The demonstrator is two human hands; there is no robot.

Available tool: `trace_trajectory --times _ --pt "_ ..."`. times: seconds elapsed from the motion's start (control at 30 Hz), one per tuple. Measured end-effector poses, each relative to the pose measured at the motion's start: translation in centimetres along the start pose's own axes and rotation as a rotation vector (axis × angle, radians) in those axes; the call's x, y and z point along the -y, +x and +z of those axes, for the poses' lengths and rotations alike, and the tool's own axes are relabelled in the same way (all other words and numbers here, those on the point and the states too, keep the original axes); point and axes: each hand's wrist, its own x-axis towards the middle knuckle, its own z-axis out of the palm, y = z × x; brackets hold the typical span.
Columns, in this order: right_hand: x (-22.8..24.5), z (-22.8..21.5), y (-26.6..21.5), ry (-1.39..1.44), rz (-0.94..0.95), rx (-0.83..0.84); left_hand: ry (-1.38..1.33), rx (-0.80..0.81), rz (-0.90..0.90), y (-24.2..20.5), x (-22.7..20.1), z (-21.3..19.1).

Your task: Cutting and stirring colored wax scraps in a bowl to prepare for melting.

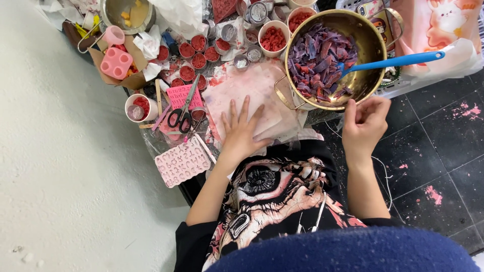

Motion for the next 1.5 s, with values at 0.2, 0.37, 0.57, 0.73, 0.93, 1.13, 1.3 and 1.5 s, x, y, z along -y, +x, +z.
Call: trace_trajectory --times 0.2,0.37,0.57,0.73,0.93,1.13,1.3,1.5 --pt "3.1 0.0 0.0 -0.165 -0.198 -0.033 -0.011 -0.035 0.007 -1.1 -0.2 0.8" --pt "3.8 -0.7 1.3 -0.156 -0.313 0.019 -0.066 -0.038 0.001 -0.8 0.3 -0.9" --pt "2.3 -1.0 3.4 -0.147 -0.320 -0.014 -0.033 -0.351 0.128 4.5 -1.4 -6.6" --pt "3.7 -1.3 5.0 -0.086 -0.221 -0.011 -0.093 -0.566 0.365 10.6 -9.4 -10.3" --pt "3.3 -1.3 6.3 -0.129 -0.150 -0.010 0.120 -0.303 0.579 16.4 -15.2 -5.9" --pt "4.9 -1.9 7.0 -0.216 -0.082 0.118 0.041 -0.237 0.626 20.0 -12.4 -5.2" --pt "8.1 -2.6 8.1 -0.345 -0.440 0.541 -0.236 -0.237 0.491 21.3 -10.2 -8.0" --pt "7.0 -1.7 7.3 -0.389 -0.453 0.494 -0.785 -0.258 0.552 22.6 -8.5 -7.0"
